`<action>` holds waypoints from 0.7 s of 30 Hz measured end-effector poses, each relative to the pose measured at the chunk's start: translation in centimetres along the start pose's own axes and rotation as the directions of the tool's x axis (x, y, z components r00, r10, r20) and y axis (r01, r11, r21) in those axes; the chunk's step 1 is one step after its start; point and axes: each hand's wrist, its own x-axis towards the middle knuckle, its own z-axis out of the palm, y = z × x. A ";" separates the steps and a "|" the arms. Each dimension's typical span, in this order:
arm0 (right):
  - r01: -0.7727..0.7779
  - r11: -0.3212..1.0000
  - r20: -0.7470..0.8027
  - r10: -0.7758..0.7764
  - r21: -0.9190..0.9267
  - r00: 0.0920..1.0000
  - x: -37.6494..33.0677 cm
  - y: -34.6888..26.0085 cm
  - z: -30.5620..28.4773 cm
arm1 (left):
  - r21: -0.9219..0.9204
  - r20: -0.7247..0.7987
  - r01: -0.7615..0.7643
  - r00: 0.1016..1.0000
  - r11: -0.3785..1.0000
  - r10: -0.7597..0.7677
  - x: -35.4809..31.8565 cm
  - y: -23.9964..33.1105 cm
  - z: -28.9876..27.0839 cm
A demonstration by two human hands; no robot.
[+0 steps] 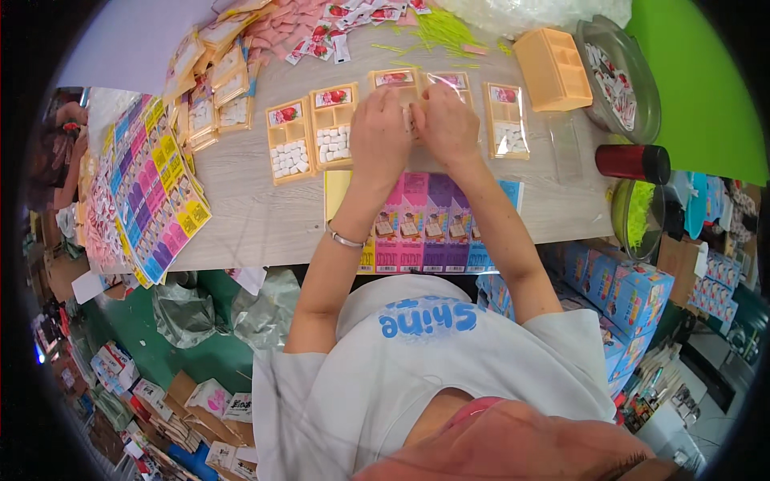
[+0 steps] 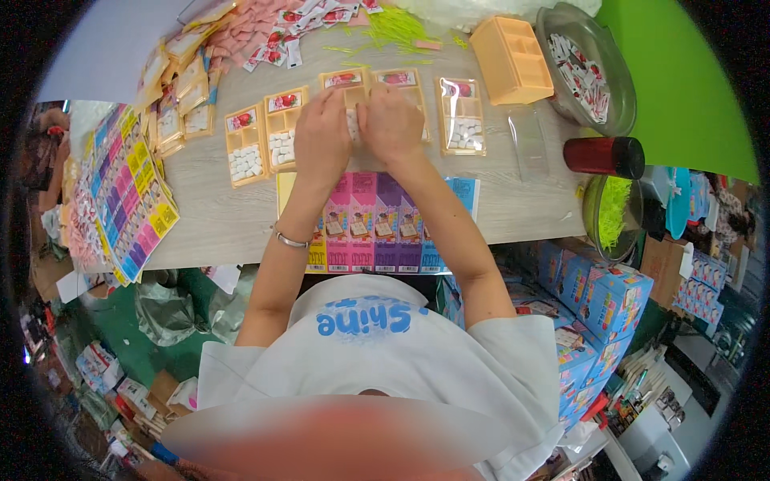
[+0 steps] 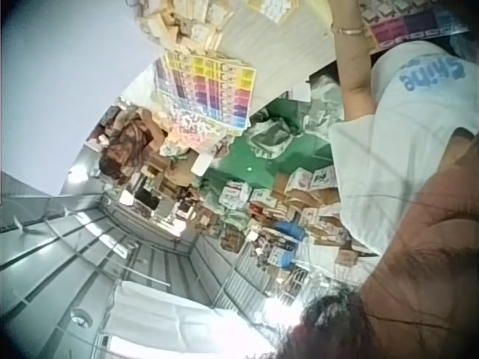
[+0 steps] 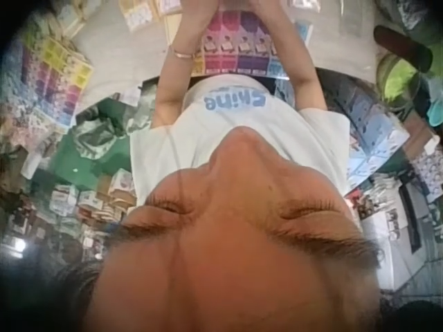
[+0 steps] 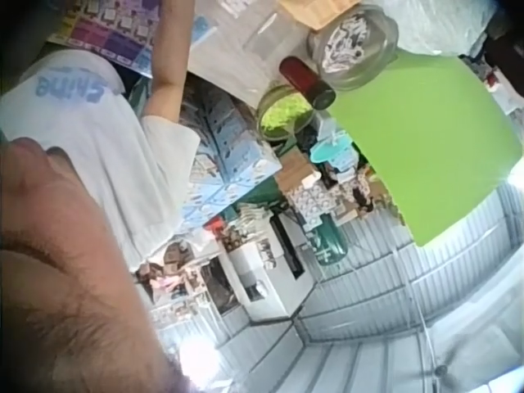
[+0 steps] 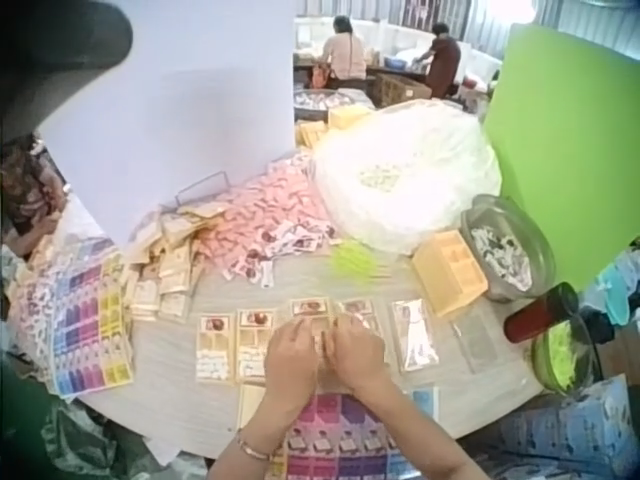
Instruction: Place white cubes into divided plastic trays and then insert the trays into plastic bags.
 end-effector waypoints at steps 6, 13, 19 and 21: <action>-0.031 0.999 -0.038 0.029 -0.032 0.999 -0.4 0.7 -0.3 | 0.175 0.002 0.178 0.983 0.968 -0.181 -0.6 0.9 -0.6; 0.051 0.998 -0.136 -0.053 -0.021 0.989 1.1 1.4 0.4 | 0.072 -0.039 0.209 0.978 0.975 -0.206 2.0 -0.5 0.8; -0.021 0.970 -0.299 0.095 0.242 0.949 -3.1 6.9 -4.6 | 0.121 0.117 -0.224 0.971 0.967 0.210 1.9 0.7 1.6; -0.099 0.950 -0.376 0.211 0.297 0.902 -4.5 11.6 -7.1 | 0.123 0.170 -0.164 0.975 0.979 0.142 0.9 0.2 2.7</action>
